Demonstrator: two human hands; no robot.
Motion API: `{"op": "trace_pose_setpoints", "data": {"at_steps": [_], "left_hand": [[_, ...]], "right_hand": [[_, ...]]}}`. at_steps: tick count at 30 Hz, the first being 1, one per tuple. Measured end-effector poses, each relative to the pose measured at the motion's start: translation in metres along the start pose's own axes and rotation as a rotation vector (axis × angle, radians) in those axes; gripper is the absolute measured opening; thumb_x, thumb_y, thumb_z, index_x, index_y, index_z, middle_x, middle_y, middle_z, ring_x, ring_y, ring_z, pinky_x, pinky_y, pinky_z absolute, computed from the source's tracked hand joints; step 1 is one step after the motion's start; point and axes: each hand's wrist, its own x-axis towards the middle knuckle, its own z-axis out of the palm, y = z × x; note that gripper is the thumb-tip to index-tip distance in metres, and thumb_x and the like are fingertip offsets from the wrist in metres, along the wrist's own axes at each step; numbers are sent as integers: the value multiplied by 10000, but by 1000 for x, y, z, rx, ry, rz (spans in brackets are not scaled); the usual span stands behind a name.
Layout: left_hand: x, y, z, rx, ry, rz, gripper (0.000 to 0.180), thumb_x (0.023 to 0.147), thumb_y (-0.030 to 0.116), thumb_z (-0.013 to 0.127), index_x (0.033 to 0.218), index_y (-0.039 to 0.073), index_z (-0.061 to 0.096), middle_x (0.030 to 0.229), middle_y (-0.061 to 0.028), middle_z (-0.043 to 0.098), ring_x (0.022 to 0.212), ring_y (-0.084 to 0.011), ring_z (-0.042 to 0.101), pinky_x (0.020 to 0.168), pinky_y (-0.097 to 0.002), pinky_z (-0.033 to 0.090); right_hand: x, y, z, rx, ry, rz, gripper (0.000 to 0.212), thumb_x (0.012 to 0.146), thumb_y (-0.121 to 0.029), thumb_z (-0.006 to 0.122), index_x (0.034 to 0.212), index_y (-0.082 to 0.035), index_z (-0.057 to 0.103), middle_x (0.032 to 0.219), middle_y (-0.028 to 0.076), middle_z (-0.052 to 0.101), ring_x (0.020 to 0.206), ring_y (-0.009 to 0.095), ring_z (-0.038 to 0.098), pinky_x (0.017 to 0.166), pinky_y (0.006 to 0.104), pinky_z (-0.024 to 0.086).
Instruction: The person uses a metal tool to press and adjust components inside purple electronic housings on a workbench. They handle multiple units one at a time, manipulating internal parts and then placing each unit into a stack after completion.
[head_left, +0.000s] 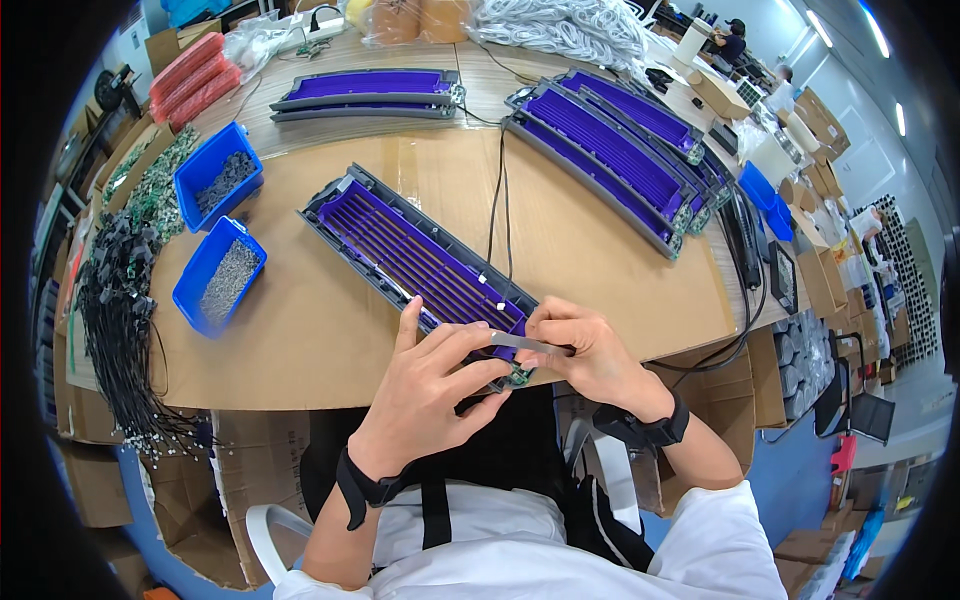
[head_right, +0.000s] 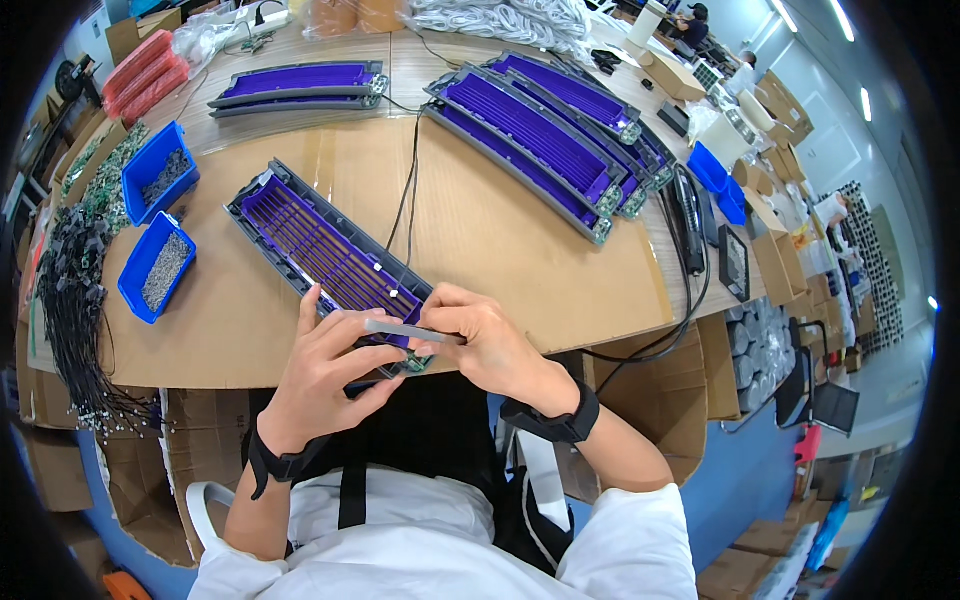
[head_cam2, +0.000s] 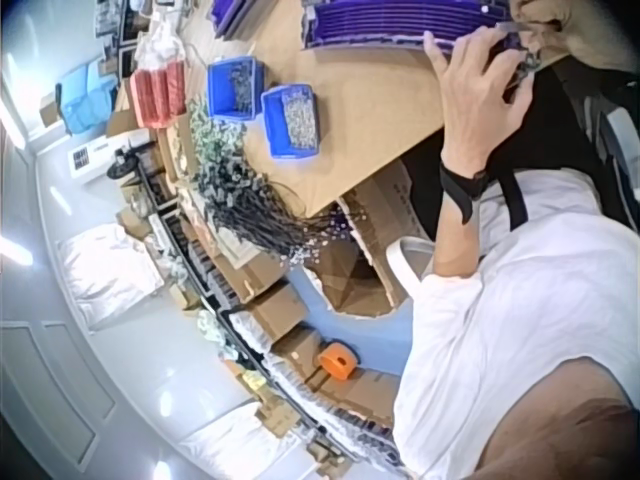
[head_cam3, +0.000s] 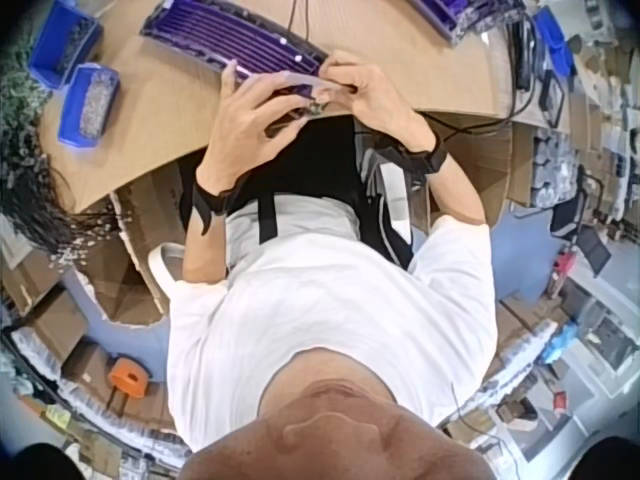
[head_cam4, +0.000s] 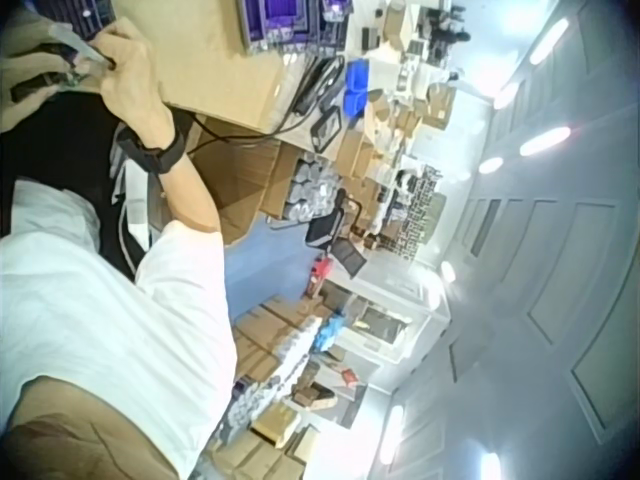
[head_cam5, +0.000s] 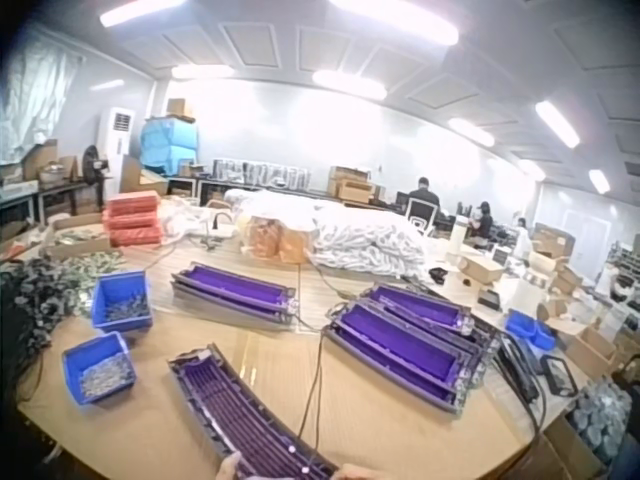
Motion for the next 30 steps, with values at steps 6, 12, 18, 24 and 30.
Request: {"op": "trace_pose_setpoints", "data": {"at_steps": [6, 12, 18, 24, 30], "left_hand": [[1, 0, -1, 19, -10, 4, 204, 728, 175, 797, 905, 140, 702, 1081, -35, 629, 1034, -202, 622, 1145, -595, 178], [1, 1, -1, 7, -7, 4, 202, 732, 173, 795, 909, 140, 704, 1099, -19, 638, 1036, -195, 620, 1142, -596, 177], [2, 1, -2, 2, -15, 2, 193, 740, 170, 794, 913, 145, 712, 1113, -2, 642, 1043, -191, 617, 1141, -599, 175], [4, 3, -4, 34, -50, 12, 203, 748, 174, 792, 938, 160, 723, 1125, -2, 640, 1046, -205, 618, 1125, -628, 195], [4, 3, -2, 56, -65, 18, 211, 762, 171, 781, 963, 172, 717, 1141, 2, 640, 1052, -213, 622, 1119, -637, 196]], "right_hand": [[0, -6, 2, -66, 10, -31, 222, 799, 113, 613, 981, 3, 678, 949, 138, 595, 884, 325, 602, 759, 385, 491], [2, -7, 2, -105, 17, -78, 127, 803, 93, 689, 910, 41, 647, 912, 98, 574, 834, 237, 601, 718, 340, 489], [-2, -10, 1, -261, 24, -107, 309, 742, 119, 651, 1005, -38, 684, 948, 130, 595, 853, 339, 619, 714, 397, 508], [-14, -16, 2, -116, 124, -84, 249, 807, 41, 681, 1040, -42, 653, 973, 140, 582, 848, 332, 618, 695, 392, 503], [-49, -19, 3, -454, 193, -38, 298, 871, -12, 621, 1167, -47, 598, 866, 133, 573, 732, 325, 622, 607, 405, 493]]}}
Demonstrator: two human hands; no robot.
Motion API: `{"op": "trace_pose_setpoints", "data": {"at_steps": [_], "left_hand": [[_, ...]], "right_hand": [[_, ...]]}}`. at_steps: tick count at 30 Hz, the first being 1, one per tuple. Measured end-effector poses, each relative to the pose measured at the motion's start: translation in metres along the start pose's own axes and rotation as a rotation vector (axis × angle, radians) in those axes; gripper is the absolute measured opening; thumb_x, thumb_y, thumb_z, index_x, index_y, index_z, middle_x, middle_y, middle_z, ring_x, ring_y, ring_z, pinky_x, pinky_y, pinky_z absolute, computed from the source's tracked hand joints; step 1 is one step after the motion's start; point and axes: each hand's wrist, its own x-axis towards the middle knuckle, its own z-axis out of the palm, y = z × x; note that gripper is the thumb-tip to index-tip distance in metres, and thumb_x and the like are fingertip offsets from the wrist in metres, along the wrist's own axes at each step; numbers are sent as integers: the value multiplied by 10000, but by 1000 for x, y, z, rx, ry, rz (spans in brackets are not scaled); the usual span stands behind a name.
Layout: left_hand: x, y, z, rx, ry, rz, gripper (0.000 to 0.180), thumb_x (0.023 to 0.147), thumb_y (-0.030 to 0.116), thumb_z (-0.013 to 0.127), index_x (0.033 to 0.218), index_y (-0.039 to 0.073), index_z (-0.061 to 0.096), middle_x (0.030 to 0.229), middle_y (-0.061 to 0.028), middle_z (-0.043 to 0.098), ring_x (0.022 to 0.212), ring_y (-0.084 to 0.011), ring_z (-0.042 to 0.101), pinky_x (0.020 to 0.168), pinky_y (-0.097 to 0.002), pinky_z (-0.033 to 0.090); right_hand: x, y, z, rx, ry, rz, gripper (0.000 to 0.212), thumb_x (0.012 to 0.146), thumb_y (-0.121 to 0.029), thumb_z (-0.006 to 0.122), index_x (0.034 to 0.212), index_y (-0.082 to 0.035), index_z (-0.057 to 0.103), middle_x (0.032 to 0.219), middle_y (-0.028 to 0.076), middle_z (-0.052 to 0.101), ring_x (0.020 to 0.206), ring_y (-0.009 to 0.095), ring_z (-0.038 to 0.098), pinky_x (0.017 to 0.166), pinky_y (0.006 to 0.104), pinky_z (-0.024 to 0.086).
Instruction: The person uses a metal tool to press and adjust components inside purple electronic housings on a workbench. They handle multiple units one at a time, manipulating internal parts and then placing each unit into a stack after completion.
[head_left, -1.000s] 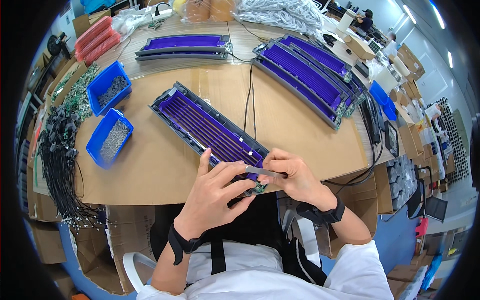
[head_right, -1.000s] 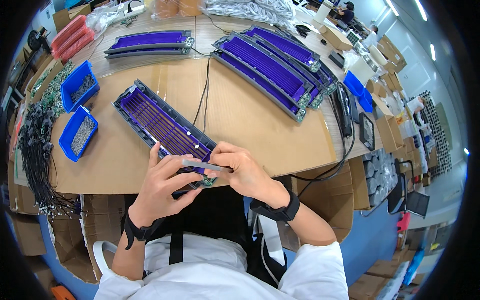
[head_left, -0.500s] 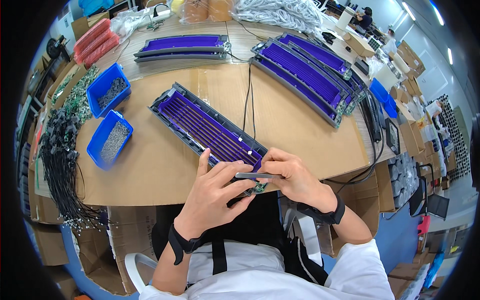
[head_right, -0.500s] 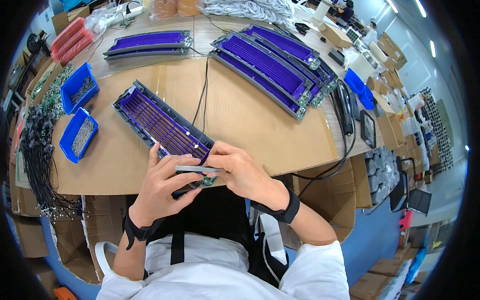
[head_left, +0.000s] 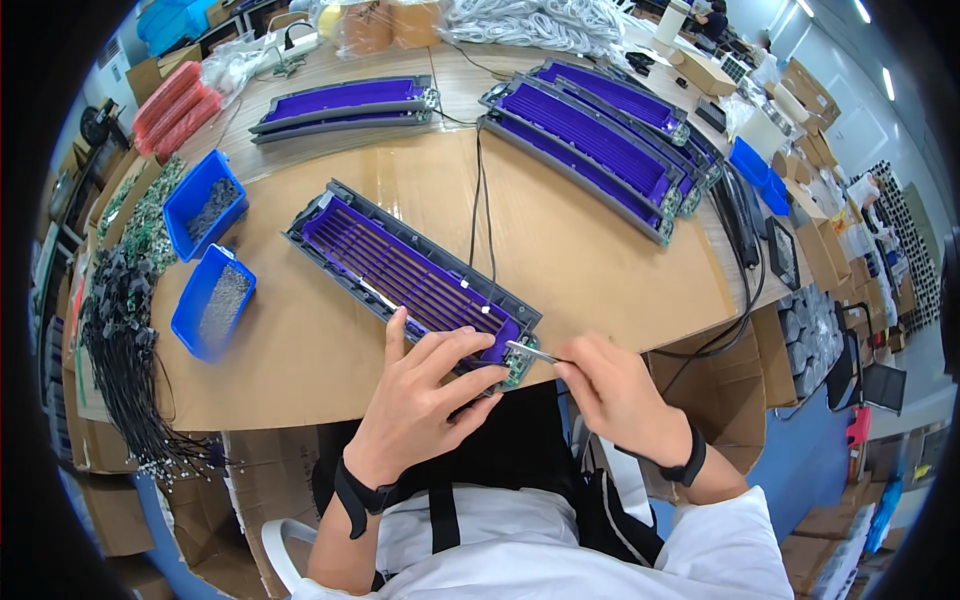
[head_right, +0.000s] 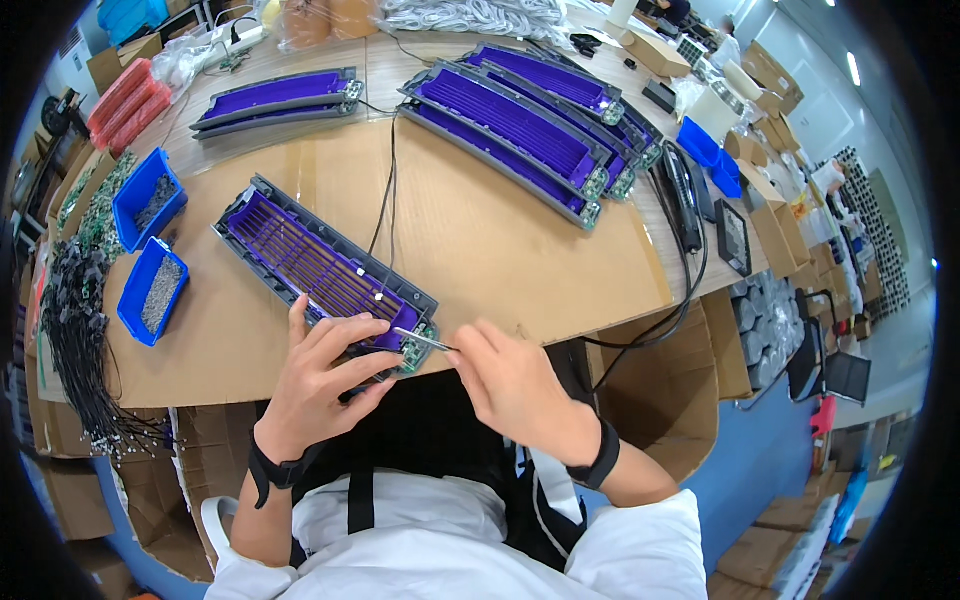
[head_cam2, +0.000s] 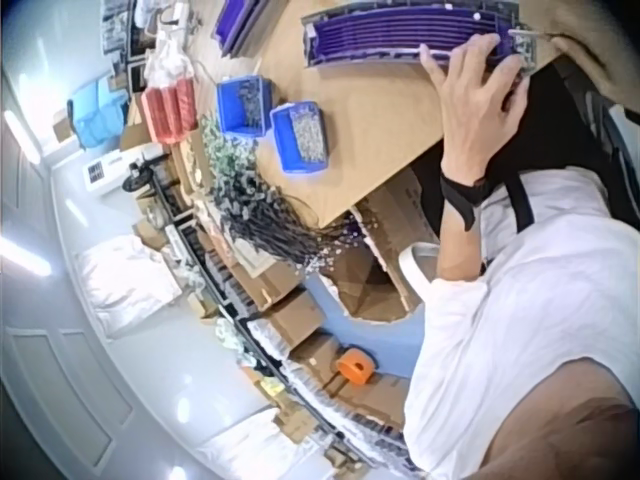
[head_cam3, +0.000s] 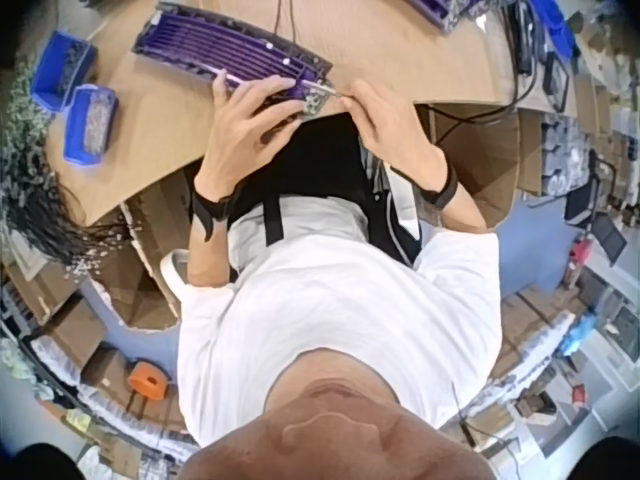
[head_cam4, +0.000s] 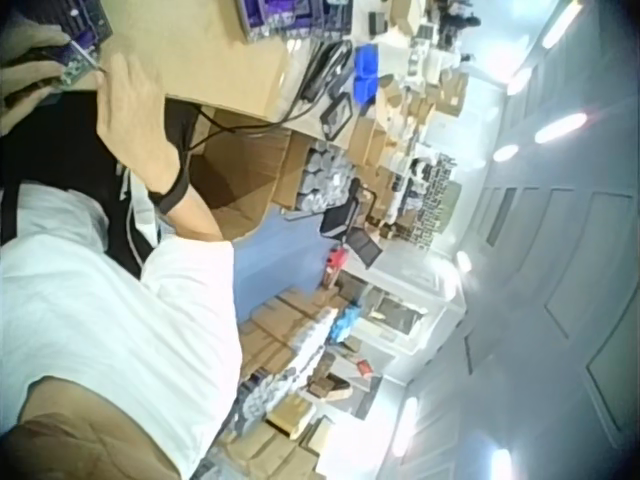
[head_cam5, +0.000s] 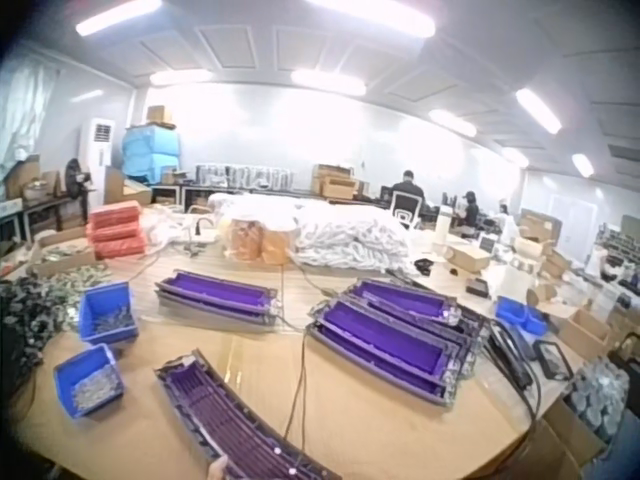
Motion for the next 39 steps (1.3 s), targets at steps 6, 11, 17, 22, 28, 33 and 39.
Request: {"op": "trace_pose_setpoints", "data": {"at_steps": [6, 11, 17, 22, 28, 33, 39], "left_hand": [[-1, 0, 1, 35, -22, 7, 239, 746, 154, 786, 975, 180, 720, 1172, -18, 645, 1086, -233, 618, 1146, -597, 169], [0, 0, 1, 67, -43, 24, 210, 797, 204, 768, 994, 179, 698, 1173, -4, 634, 1095, -214, 615, 1116, -629, 182], [-4, -3, 5, 130, -55, 52, 253, 798, 231, 764, 1034, 180, 685, 1213, -11, 619, 1109, -215, 611, 1115, -634, 173], [-5, -2, 6, 177, -79, 67, 290, 791, 237, 768, 1060, 179, 677, 1223, -22, 617, 1129, -219, 601, 1106, -642, 179], [-6, -1, 6, 208, -87, 78, 285, 791, 230, 768, 1053, 171, 672, 1223, -29, 614, 1138, -217, 588, 1092, -639, 195], [-4, -1, 5, 221, -81, 97, 290, 787, 224, 770, 1055, 169, 671, 1223, -28, 614, 1136, -217, 586, 1083, -629, 210], [-3, -4, 4, 145, -41, 108, 257, 795, 201, 764, 1038, 169, 686, 1221, -29, 618, 1140, -222, 588, 1100, -597, 208]], "right_hand": [[-19, -11, 12, -218, -29, -4, 626, 761, 36, 634, 1367, -76, 524, 750, 83, 526, 578, 246, 600, 450, 378, 472], [-20, -15, 11, -276, -55, -2, 674, 765, 28, 642, 1413, -91, 499, 738, 79, 511, 569, 234, 597, 439, 368, 464], [-21, -15, 14, -337, -78, -2, 636, 808, -17, 642, 1423, -102, 504, 711, 74, 498, 497, 225, 565, 411, 359, 441], [-17, -21, 8, -403, -140, -27, 602, 815, -52, 633, 1404, -50, 511, 690, 68, 501, 463, 195, 552, 392, 332, 411], [-12, -21, 3, -469, -202, -83, 579, 801, -58, 624, 1369, -4, 523, 681, 75, 531, 463, 181, 565, 415, 324, 424], [-6, -24, -2, -432, -226, -69, 549, 800, -46, 617, 1342, -10, 536, 717, 115, 593, 518, 243, 627, 450, 361, 468], [-14, -5, 13, -215, -55, -52, 660, 752, 79, 593, 1386, -95, 532, 691, 110, 544, 504, 282, 569, 464, 404, 452]]}}
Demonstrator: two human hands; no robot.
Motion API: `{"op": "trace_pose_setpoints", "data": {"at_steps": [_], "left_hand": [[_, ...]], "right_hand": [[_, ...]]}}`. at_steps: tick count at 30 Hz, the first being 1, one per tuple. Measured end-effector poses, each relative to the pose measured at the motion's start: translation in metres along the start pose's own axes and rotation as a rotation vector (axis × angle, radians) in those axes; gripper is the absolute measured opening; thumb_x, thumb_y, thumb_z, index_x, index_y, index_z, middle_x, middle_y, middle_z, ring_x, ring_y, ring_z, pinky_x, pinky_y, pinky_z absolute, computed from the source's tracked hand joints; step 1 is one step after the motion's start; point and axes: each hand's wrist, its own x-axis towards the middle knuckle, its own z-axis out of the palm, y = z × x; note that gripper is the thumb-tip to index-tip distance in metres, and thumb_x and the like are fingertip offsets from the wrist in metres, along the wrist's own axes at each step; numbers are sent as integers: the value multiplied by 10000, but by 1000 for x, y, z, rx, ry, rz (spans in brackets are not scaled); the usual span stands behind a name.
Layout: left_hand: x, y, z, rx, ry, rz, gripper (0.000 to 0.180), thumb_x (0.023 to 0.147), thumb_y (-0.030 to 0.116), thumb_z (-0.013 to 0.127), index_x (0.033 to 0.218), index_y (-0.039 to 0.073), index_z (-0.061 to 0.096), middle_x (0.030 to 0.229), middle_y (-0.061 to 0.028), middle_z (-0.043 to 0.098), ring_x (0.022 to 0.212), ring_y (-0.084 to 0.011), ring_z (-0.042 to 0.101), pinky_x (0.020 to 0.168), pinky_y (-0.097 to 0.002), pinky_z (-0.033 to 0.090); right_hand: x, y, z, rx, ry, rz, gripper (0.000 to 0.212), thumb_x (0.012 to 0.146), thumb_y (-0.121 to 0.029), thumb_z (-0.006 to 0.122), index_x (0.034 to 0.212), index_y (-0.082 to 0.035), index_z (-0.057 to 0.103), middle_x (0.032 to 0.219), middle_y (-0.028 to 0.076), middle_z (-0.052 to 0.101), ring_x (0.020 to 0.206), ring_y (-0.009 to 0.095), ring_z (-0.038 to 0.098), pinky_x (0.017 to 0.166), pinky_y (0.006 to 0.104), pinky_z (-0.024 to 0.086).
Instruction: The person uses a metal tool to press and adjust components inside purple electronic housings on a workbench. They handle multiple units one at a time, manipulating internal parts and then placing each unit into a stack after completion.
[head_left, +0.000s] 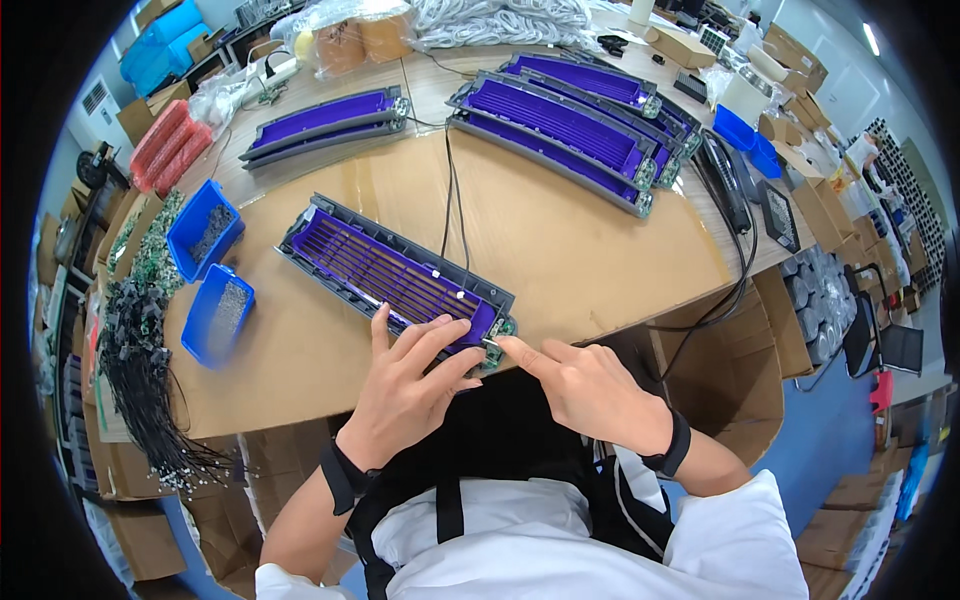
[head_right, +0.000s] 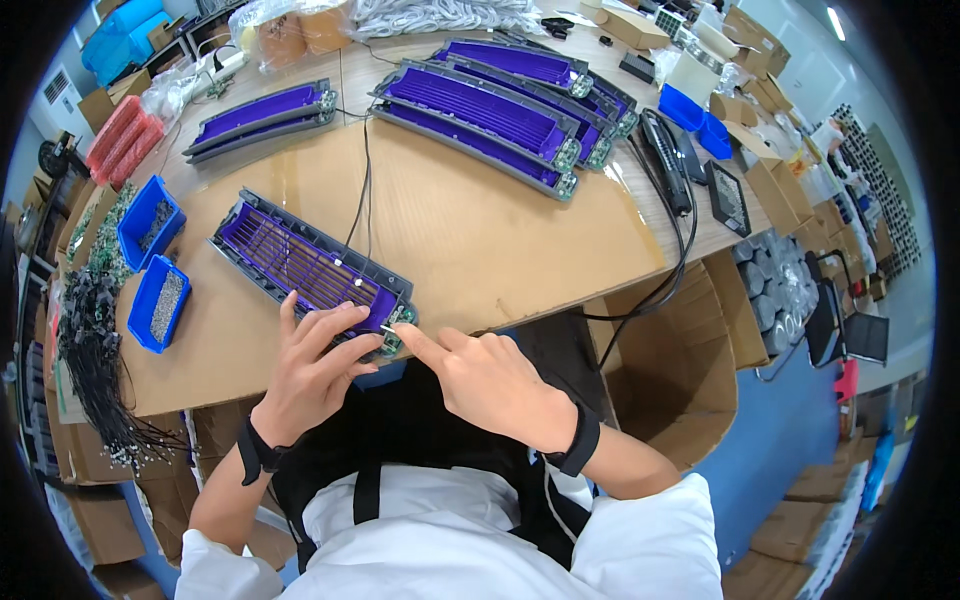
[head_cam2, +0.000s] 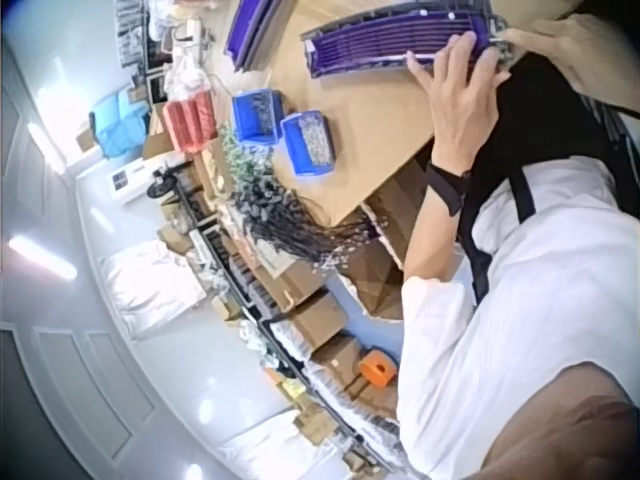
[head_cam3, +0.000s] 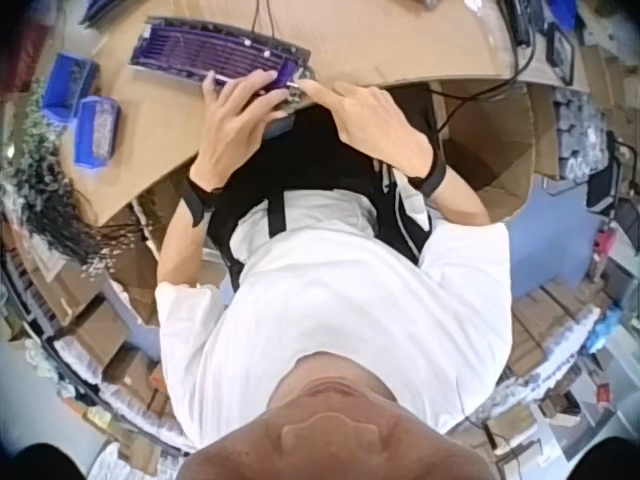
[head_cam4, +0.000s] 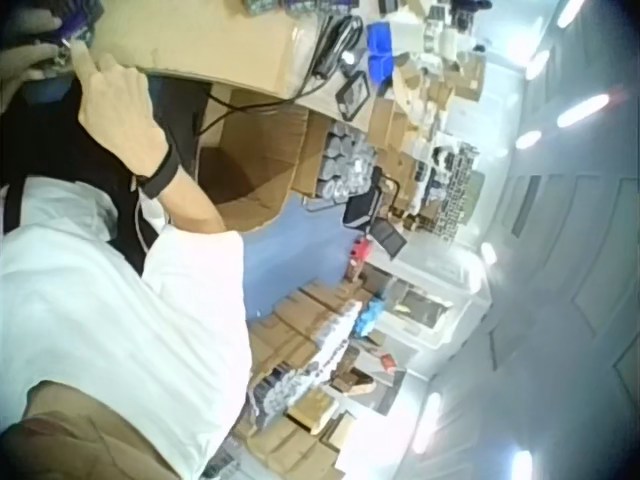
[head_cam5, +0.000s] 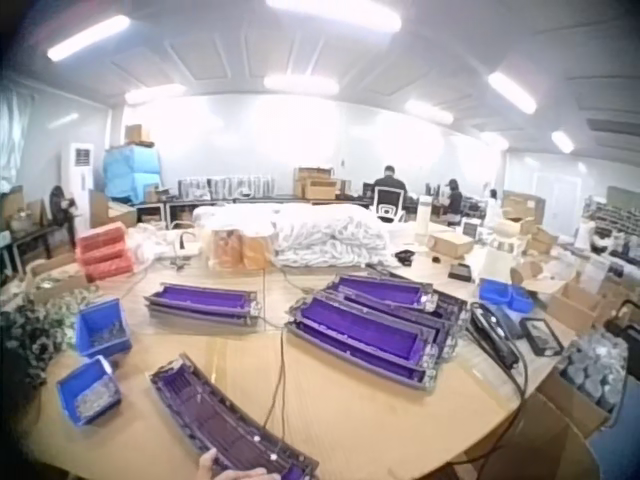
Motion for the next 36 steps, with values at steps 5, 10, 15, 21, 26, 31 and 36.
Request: {"op": "trace_pose_setpoints", "data": {"at_steps": [5, 10, 15, 21, 26, 31, 36], "left_hand": [[-2, -2, 1, -49, 27, -7, 238, 795, 197, 765, 1017, 149, 693, 1209, -32, 640, 1136, -228, 603, 1117, -590, 193], [-3, -3, 3, -80, 47, -25, 253, 792, 197, 771, 1022, 129, 690, 1199, -32, 658, 1139, -227, 609, 1128, -593, 181], [-3, -3, 2, -89, 43, -34, 262, 792, 188, 771, 1041, 149, 697, 1208, -29, 658, 1149, -220, 609, 1142, -594, 163], [-3, -3, 3, -86, 39, -36, 276, 789, 185, 772, 1057, 170, 707, 1215, -20, 657, 1152, -215, 608, 1144, -604, 155], [-3, -2, 3, -61, 37, -28, 275, 788, 189, 772, 1055, 170, 708, 1213, -18, 655, 1144, -213, 611, 1123, -621, 179], [-3, -2, 3, -59, 41, -27, 255, 792, 191, 770, 1037, 162, 707, 1200, -21, 656, 1127, -218, 616, 1102, -628, 203], [-2, -1, 4, -61, 52, -28, 237, 797, 186, 765, 1024, 150, 708, 1193, -20, 659, 1113, -220, 624, 1104, -622, 202]], "right_hand": [[-15, -5, 3, 11, 62, 40, 666, 734, 46, 633, 1377, -99, 539, 697, 105, 545, 534, 274, 598, 467, 399, 466], [-19, -11, 12, -116, 79, 29, 671, 738, 21, 647, 1389, -107, 545, 691, 72, 503, 509, 221, 575, 425, 360, 438], [-16, -16, 17, -216, 117, 31, 598, 793, -47, 637, 1384, -93, 551, 713, 51, 493, 500, 170, 565, 400, 327, 429], [-14, -23, 16, -318, 123, 30, 562, 814, -94, 631, 1370, -77, 558, 726, 33, 478, 503, 130, 561, 394, 303, 429], [-12, -28, 10, -354, 65, 32, 549, 800, -95, 633, 1343, -59, 572, 726, 36, 489, 485, 127, 555, 381, 288, 417], [-5, -34, -1, -393, -14, 39, 515, 794, -90, 629, 1305, -37, 593, 713, 53, 526, 473, 136, 582, 387, 279, 431], [-3, -39, -5, -440, -51, 30, 497, 795, -86, 622, 1288, -24, 603, 704, 69, 555, 498, 147, 621, 406, 282, 456]]}}
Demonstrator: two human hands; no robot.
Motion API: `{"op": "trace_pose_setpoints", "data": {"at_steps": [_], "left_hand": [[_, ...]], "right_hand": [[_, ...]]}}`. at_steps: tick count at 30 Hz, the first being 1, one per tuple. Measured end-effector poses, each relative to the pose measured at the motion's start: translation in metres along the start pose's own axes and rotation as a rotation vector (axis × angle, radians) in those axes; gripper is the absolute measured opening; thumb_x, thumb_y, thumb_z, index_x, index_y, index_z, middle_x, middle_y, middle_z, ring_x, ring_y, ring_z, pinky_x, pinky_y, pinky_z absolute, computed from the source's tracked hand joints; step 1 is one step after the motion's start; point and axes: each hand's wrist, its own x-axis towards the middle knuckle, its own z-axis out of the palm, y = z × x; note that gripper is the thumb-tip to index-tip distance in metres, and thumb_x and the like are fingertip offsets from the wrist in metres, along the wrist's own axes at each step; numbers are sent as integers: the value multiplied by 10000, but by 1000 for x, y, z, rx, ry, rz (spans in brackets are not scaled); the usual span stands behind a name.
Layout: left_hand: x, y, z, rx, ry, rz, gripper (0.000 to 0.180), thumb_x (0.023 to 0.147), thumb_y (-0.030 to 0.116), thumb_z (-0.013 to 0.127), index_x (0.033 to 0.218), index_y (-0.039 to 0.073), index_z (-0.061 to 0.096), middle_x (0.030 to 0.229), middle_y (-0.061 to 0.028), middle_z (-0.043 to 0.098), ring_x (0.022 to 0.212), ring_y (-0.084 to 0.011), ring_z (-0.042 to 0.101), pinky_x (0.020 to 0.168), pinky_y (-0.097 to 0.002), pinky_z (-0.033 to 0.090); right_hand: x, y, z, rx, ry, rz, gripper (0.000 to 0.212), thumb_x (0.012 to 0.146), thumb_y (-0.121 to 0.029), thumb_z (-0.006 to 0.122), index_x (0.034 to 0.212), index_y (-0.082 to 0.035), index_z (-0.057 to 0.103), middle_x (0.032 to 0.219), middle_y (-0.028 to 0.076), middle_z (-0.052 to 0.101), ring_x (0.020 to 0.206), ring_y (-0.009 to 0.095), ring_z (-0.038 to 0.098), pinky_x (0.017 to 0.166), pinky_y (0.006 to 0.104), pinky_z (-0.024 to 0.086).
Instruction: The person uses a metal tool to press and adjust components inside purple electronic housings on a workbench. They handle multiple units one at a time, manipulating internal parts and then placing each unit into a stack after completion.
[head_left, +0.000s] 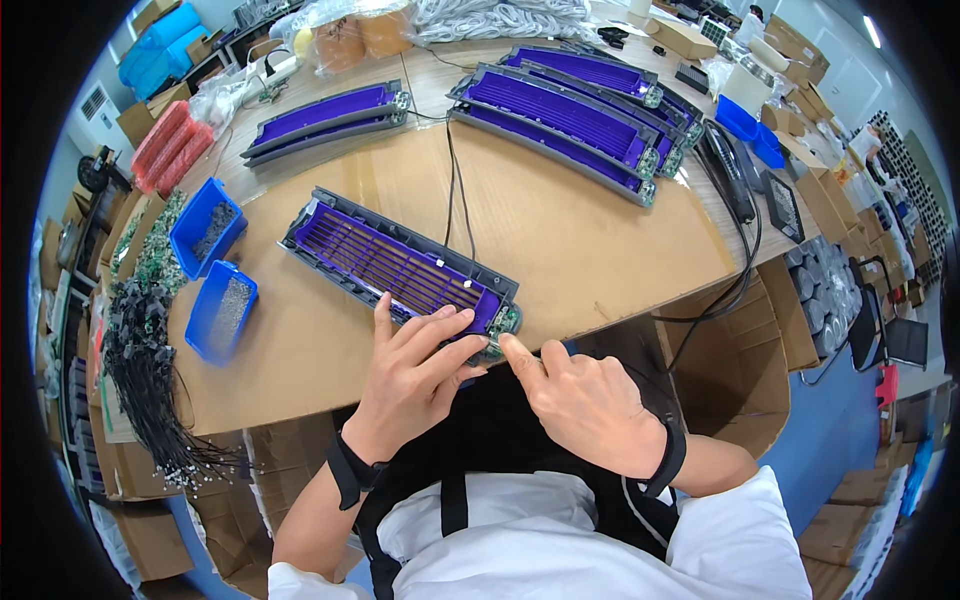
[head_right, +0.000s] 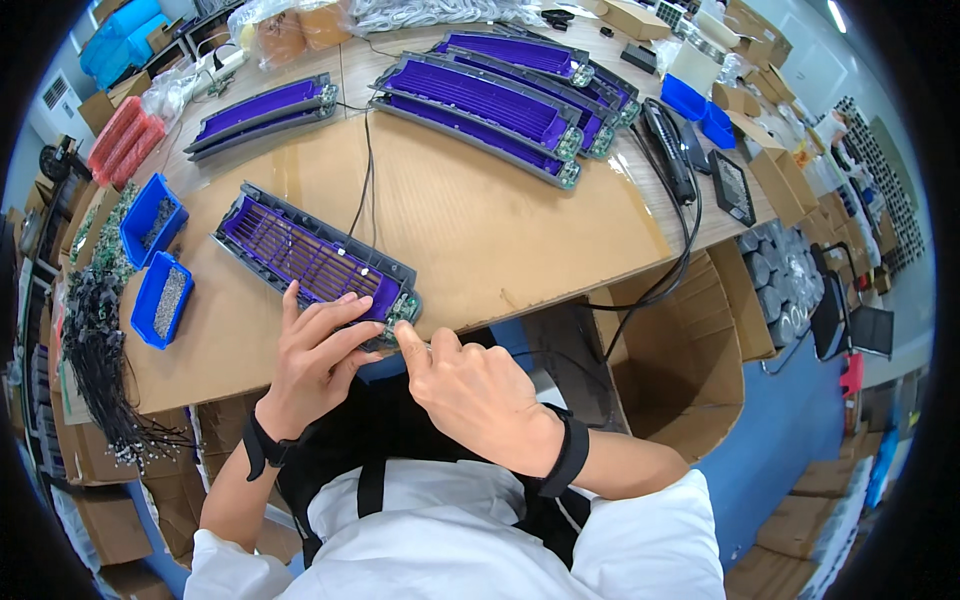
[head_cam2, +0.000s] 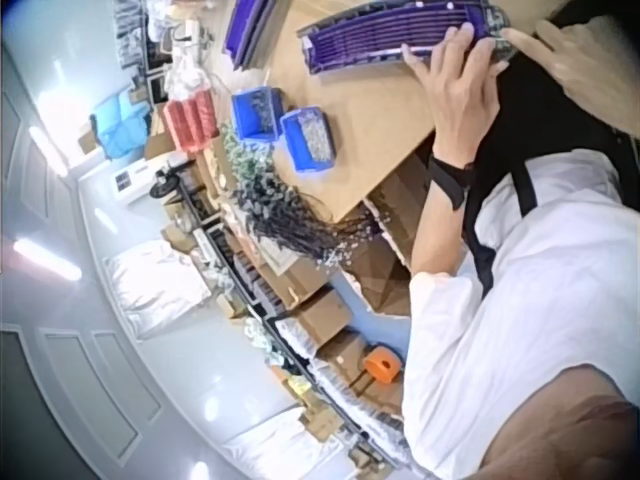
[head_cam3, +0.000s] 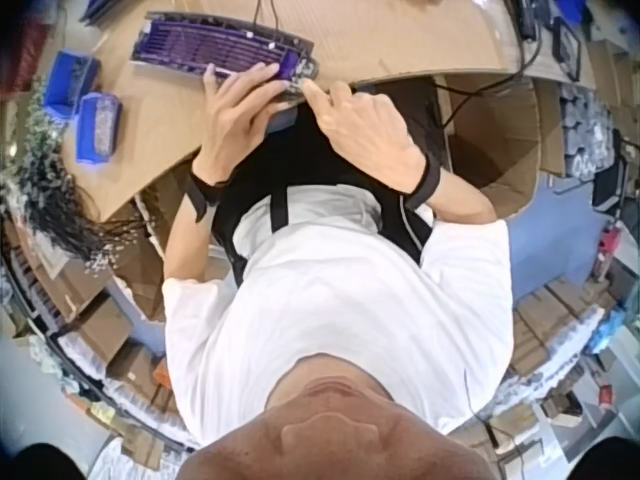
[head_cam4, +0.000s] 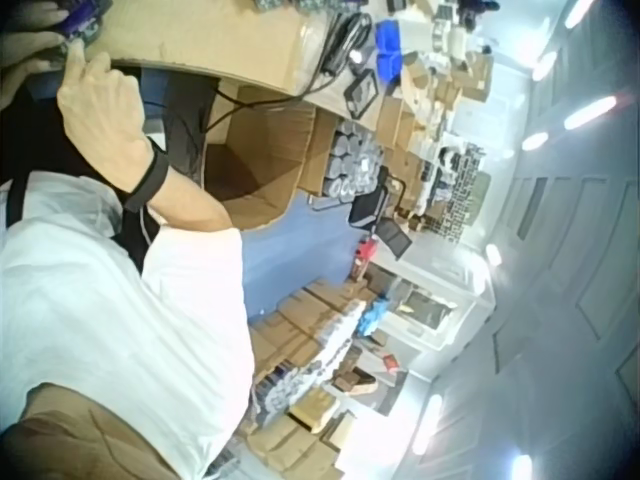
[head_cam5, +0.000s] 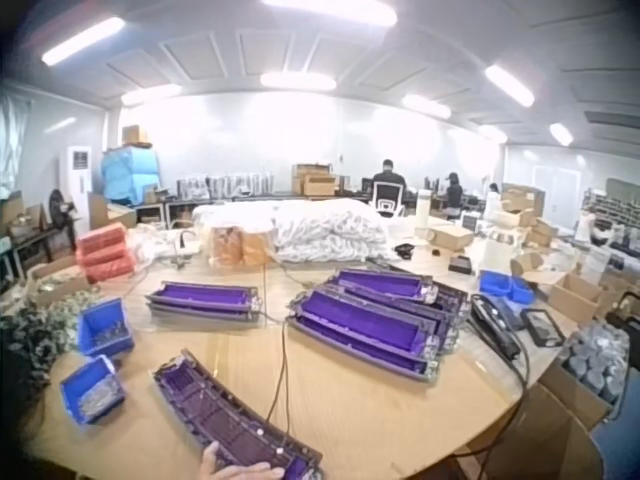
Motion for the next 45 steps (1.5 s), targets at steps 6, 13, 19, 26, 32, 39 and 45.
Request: {"op": "trace_pose_setpoints", "data": {"at_steps": [6, 13, 19, 26, 32, 39, 45], "left_hand": [[3, 2, -2, -20, 39, -13, 240, 778, 182, 778, 1008, 126, 738, 1151, -53, 691, 1066, -248, 650, 1130, -568, 220], [2, 3, -2, 9, 18, 2, 213, 797, 184, 761, 1005, 138, 739, 1156, -57, 680, 1058, -258, 644, 1121, -588, 216], [1, 3, 0, 48, -22, 21, 252, 812, 176, 751, 1060, 178, 705, 1200, -18, 620, 1111, -227, 608, 1071, -677, 197], [2, 4, -2, 47, -38, 18, 259, 816, 162, 739, 1071, 174, 696, 1200, -24, 615, 1115, -232, 602, 1073, -677, 195], [2, 3, -2, 41, -43, 16, 272, 812, 160, 740, 1080, 178, 694, 1223, -26, 613, 1133, -233, 599, 1081, -684, 182], [1, 2, -2, 45, -55, 7, 266, 821, 174, 737, 1084, 181, 695, 1242, -27, 614, 1152, -233, 590, 1086, -686, 176], [-1, 2, 0, 55, -61, 12, 261, 828, 185, 732, 1086, 180, 692, 1249, -31, 614, 1164, -236, 584, 1087, -684, 178]], "right_hand": [[-1, 23, 23, 240, 147, -44, 543, 776, -21, 642, 1310, -119, 611, 711, 67, 542, 512, 217, 599, 447, 328, 461], [-1, 36, 24, 540, 146, 70, 525, 761, 38, 587, 1270, -89, 607, 675, 158, 602, 584, 354, 621, 526, 430, 496], [2, 36, 19, 551, 59, 76, 511, 768, 32, 587, 1267, -78, 605, 714, 176, 635, 605, 369, 632, 538, 442, 501], [0, 34, 17, 515, 34, 67, 537, 780, 24, 593, 1306, -82, 578, 743, 184, 634, 603, 371, 634, 541, 443, 507], [2, 34, 18, 543, 4, 72, 561, 784, 28, 591, 1333, -81, 553, 737, 183, 628, 612, 375, 633, 541, 449, 506], [1, 32, 21, 562, 32, 66, 574, 780, 34, 597, 1343, -66, 540, 750, 188, 628, 612, 378, 634, 539, 440, 511], [0, 28, 15, 438, 9, 49, 592, 760, 29, 621, 1341, -47, 537, 738, 182, 627, 573, 353, 639, 513, 424, 511]]}}
